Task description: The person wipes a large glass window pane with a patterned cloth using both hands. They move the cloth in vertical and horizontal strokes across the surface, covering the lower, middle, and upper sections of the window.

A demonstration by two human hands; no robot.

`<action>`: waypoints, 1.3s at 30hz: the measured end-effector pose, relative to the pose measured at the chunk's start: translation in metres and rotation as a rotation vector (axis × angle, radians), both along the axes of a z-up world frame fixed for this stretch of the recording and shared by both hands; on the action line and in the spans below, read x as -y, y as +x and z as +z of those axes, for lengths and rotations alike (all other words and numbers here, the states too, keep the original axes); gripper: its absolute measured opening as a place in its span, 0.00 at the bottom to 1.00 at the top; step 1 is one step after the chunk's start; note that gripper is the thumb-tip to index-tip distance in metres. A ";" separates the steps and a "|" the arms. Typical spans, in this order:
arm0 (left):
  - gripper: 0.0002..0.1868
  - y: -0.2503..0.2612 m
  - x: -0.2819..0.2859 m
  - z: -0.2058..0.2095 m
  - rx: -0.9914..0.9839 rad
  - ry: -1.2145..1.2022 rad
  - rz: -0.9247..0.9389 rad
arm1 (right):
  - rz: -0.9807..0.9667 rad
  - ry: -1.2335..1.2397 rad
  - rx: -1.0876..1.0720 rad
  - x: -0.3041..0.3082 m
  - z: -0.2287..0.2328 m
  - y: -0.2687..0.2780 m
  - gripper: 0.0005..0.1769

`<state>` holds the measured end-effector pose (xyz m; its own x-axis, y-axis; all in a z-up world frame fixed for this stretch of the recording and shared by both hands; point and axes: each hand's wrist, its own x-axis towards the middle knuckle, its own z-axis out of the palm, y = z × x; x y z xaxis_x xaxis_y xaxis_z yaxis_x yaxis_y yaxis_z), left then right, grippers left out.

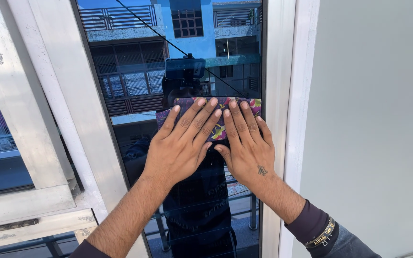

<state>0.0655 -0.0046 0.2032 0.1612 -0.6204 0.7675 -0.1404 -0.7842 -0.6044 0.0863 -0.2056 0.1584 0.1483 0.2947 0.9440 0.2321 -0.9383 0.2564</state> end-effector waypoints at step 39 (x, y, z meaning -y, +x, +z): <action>0.45 -0.013 -0.071 0.112 0.042 -0.157 0.014 | 0.060 -0.038 0.128 -0.077 0.149 -0.005 0.33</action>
